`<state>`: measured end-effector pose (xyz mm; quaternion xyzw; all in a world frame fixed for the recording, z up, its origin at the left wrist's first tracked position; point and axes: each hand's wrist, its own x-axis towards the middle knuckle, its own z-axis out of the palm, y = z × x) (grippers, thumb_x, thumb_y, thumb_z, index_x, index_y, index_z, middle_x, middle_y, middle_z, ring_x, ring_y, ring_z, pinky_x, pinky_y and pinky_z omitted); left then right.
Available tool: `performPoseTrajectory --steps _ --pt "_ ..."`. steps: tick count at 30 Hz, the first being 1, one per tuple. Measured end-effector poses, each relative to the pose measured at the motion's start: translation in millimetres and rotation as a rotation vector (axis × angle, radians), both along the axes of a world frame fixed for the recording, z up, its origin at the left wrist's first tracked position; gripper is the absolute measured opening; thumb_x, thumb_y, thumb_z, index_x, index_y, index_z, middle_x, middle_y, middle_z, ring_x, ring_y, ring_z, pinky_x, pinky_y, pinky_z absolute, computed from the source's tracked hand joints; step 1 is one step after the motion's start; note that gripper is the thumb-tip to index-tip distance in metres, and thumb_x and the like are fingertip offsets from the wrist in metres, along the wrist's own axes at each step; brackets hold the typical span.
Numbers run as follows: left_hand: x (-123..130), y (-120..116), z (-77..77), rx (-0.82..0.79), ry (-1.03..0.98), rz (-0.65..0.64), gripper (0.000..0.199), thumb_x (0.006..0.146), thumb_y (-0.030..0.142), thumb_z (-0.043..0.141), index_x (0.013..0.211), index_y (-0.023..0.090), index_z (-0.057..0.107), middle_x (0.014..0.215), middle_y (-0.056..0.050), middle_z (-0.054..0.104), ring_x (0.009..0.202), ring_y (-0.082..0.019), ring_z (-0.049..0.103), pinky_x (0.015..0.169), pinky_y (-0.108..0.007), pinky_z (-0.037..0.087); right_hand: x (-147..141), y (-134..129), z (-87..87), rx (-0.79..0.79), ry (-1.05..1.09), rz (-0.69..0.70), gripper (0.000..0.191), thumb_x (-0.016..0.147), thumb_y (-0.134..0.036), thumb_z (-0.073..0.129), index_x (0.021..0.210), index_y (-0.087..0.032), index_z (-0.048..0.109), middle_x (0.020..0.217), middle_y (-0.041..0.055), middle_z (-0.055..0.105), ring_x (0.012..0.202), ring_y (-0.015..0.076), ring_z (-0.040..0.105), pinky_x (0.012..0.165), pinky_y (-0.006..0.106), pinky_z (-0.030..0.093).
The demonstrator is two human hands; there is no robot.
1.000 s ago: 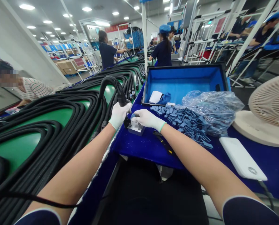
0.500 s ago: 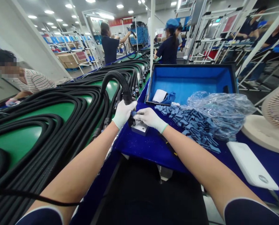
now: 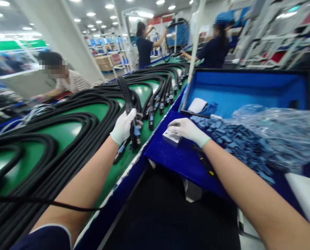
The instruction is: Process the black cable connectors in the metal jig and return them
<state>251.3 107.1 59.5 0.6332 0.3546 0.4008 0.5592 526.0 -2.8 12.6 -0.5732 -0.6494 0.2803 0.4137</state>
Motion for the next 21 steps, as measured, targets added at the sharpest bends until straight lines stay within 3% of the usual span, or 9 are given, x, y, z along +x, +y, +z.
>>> performPoseTrajectory --steps 2,4,7,11,15,18,21 --pt "-75 -11 -1.5 -0.066 0.262 0.003 0.056 0.085 0.069 0.064 0.105 0.016 0.063 0.077 -0.007 0.069 0.058 -0.019 0.064 0.051 -0.029 0.052 3 -10 -0.5 -0.017 -0.003 -0.010 0.030 0.084 -0.039 0.070 0.103 -0.018 0.080 0.100 0.0064 0.080 0.088 0.0215 0.073 0.080 0.030 0.056" --pt "-143 -31 -2.4 -0.122 0.585 -0.046 0.060 0.084 0.073 0.062 0.100 0.016 0.069 0.078 -0.009 0.073 0.065 -0.024 0.069 0.057 -0.033 0.055 4 -16 -1.3 -0.069 -0.016 -0.020 0.030 0.084 -0.038 0.070 0.105 -0.019 0.079 0.099 0.0054 0.080 0.086 0.0218 0.074 0.079 0.030 0.057" --pt "-207 -61 -7.9 -0.047 1.015 -0.065 0.057 0.083 0.072 0.061 0.097 0.018 0.076 0.094 -0.009 0.078 0.087 -0.030 0.074 0.078 -0.036 0.058 1 -18 -2.5 -0.133 -0.045 -0.060 0.027 0.083 -0.038 0.072 0.102 -0.021 0.079 0.095 0.0039 0.080 0.082 0.0215 0.074 0.077 0.031 0.058" --pt "-224 -82 -31.3 0.132 1.309 0.034 0.063 0.088 0.060 0.056 0.134 0.018 0.068 0.135 -0.011 0.071 0.125 -0.034 0.065 0.107 -0.036 0.048 -6 -16 -4.5 -0.125 -0.182 -0.135 0.025 0.084 -0.040 0.070 0.098 -0.022 0.080 0.090 0.0033 0.079 0.081 0.0225 0.074 0.078 0.033 0.056" --pt "-225 -86 -51.9 0.098 1.431 0.056 0.078 0.084 0.054 0.059 0.151 0.013 0.053 0.139 -0.018 0.067 0.127 -0.036 0.065 0.109 -0.039 0.046 -9 -17 -6.5 -0.084 -0.244 -0.140 0.021 0.085 -0.039 0.069 0.095 -0.024 0.080 0.092 0.0027 0.079 0.083 0.0235 0.073 0.076 0.034 0.055" --pt "-233 -85 -49.4 0.024 1.352 0.042 0.087 0.078 0.058 0.065 0.150 0.012 0.053 0.135 -0.019 0.070 0.122 -0.037 0.067 0.106 -0.040 0.048 -11 -17 -8.2 -0.069 -0.218 -0.134 0.021 0.085 -0.038 0.069 0.093 -0.023 0.080 0.090 0.0038 0.079 0.079 0.0225 0.073 0.072 0.033 0.054" --pt "-240 -82 -30.0 -0.062 1.138 -0.027 0.074 0.061 0.057 0.077 0.122 0.016 0.074 0.113 -0.013 0.079 0.106 -0.038 0.072 0.095 -0.039 0.054 -16 -15 -7.9 -0.083 -0.182 -0.129 0.024 0.083 -0.040 0.070 0.094 -0.021 0.080 0.084 0.0055 0.079 0.070 0.0210 0.071 0.065 0.032 0.053"
